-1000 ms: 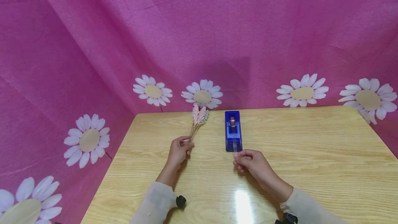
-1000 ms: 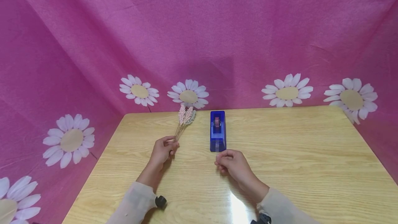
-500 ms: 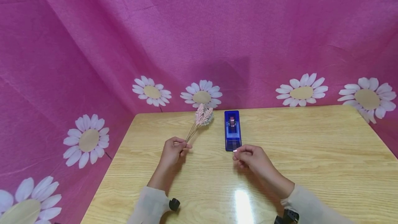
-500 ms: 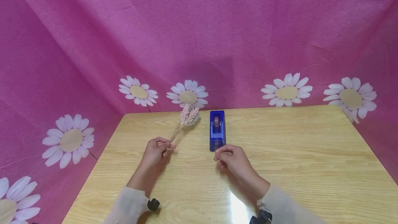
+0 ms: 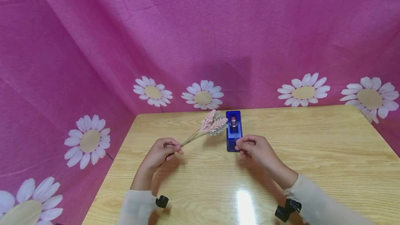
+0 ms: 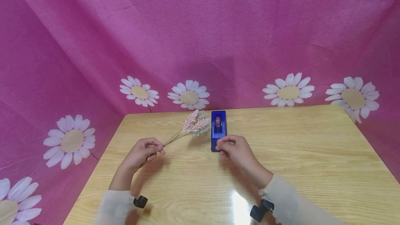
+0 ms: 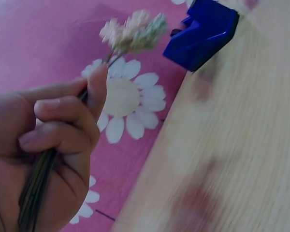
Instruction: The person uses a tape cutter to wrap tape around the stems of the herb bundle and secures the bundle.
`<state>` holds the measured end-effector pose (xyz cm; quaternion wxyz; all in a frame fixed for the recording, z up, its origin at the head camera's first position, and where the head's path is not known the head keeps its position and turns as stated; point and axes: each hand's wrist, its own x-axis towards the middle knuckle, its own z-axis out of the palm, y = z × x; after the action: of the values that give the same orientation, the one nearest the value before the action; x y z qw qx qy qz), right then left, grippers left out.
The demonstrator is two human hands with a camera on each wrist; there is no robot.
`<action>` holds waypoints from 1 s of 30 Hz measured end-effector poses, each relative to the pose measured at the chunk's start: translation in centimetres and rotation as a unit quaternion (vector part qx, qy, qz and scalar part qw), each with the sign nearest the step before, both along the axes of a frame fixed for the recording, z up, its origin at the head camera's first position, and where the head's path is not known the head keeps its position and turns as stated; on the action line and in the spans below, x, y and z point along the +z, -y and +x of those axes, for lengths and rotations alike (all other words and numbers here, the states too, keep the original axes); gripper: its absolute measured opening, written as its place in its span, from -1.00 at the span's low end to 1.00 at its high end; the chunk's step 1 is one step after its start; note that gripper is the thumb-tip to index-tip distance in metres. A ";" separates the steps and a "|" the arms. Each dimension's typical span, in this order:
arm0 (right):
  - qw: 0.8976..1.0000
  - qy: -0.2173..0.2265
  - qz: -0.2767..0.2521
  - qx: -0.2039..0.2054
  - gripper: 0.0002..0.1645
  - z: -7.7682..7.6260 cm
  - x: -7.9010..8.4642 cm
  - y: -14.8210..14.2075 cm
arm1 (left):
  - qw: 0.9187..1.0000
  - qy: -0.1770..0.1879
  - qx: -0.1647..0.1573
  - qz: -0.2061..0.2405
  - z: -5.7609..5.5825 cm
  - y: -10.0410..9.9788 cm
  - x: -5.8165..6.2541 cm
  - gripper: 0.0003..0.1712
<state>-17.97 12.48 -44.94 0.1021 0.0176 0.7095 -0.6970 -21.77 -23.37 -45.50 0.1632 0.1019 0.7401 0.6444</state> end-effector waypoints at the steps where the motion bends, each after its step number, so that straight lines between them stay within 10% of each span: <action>1: 1.000 0.002 -0.002 -0.001 -0.71 -0.1 0.1 -0.1 | 1.000 -0.001 -0.015 0.001 0.0 0.3 0.0 -0.85; 16: 0.999 -0.019 -0.030 0.003 -0.71 -1.0 2.6 -0.9 | 0.978 0.014 -0.206 -0.003 -1.0 2.1 0.5 -0.73; 30: 0.998 -0.037 -0.036 0.019 -0.76 -1.4 3.9 -1.0 | 0.963 0.014 -0.261 -0.062 -2.1 -3.0 1.1 -0.73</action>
<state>-19.33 13.50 -41.05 0.0901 -0.0254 0.6874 -0.7202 -23.84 -20.36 -44.39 0.3417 0.2719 0.7242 0.5337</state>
